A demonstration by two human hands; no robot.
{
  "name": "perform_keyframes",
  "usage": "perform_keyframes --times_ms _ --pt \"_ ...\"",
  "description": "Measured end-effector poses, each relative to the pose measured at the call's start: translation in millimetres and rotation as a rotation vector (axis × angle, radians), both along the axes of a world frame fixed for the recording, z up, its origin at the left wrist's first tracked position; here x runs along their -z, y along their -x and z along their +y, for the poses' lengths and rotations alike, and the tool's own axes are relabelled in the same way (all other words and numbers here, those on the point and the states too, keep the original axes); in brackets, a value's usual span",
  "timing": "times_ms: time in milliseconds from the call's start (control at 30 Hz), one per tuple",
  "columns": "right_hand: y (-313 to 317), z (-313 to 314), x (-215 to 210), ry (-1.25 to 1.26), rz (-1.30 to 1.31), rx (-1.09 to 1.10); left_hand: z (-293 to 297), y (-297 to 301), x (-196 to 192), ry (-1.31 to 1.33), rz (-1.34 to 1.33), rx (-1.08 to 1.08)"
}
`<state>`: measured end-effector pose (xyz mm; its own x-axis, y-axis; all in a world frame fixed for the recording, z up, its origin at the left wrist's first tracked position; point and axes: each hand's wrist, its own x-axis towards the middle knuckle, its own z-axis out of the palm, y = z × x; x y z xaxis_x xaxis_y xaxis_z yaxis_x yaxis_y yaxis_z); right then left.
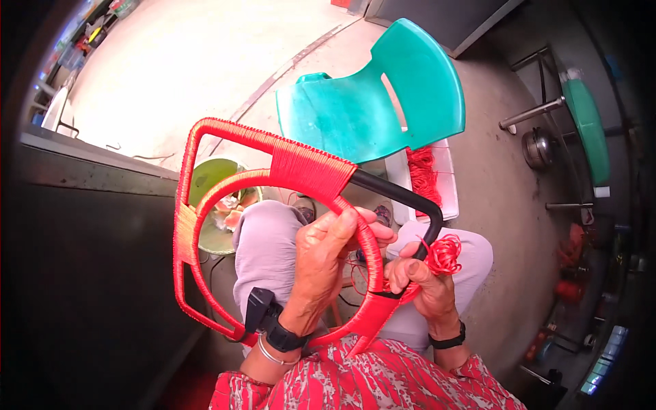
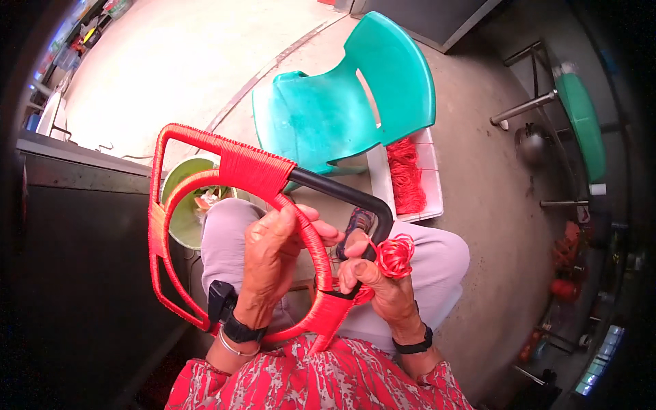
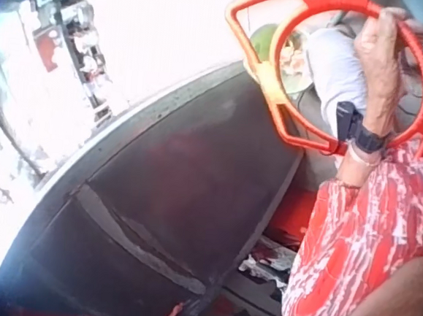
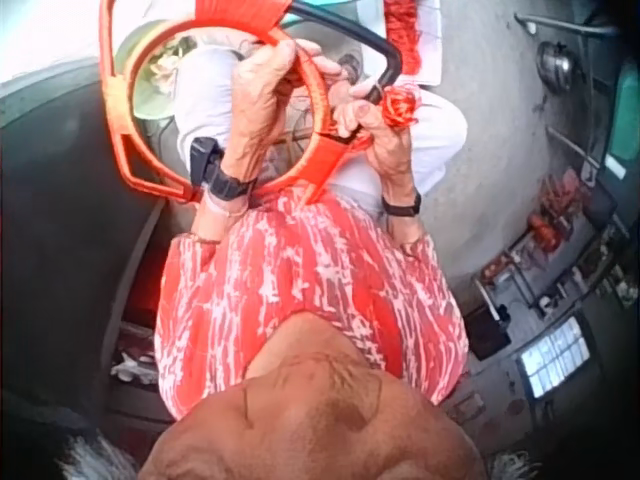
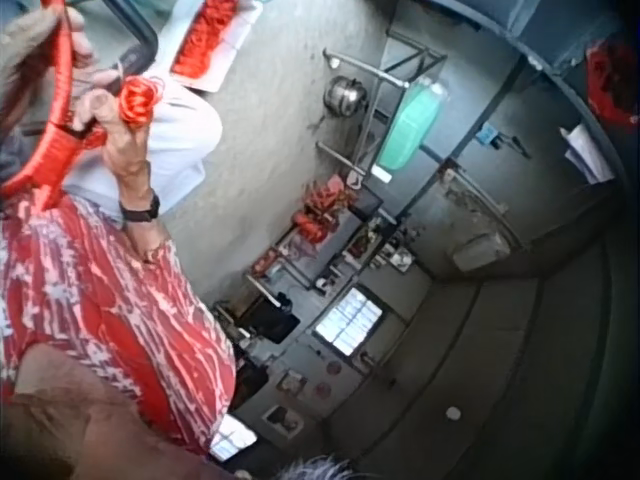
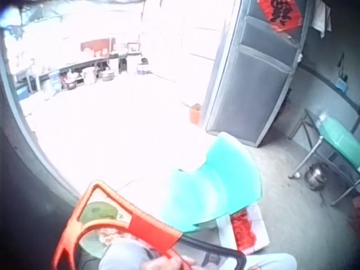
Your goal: Wrapping a red plastic strap around a furniture frame to create a woven surface.
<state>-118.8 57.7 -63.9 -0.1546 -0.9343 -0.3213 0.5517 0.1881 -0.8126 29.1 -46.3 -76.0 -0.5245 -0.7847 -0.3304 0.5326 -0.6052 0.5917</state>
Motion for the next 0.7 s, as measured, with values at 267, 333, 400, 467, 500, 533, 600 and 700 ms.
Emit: perform_keyframes --times_ms 267,333,400,467,500,533,600,700 --pt "-3 5 1 0.027 0.013 0.006 12 1 0 -0.041 -0.071 0.130" --pt "-14 5 -1 -0.027 0.044 0.074 11 1 2 0.005 -0.125 0.117" --pt "-18 12 0 -0.098 0.081 0.121 8 -1 0 -0.036 -0.134 0.107" --pt "-20 19 3 -0.117 0.114 0.089 5 -1 8 -0.007 -0.186 0.116" --pt "-22 25 4 -0.136 0.143 0.057 7 -2 12 0.022 -0.240 0.127" --pt "-24 26 6 -0.159 0.174 0.072 7 -2 12 -0.003 -0.224 0.126" --pt "-24 21 0 -0.204 0.163 0.050 5 -1 10 -0.066 -0.117 0.091" --pt "-27 19 -1 -0.257 0.177 0.055 5 -3 7 -0.109 -0.087 0.084"
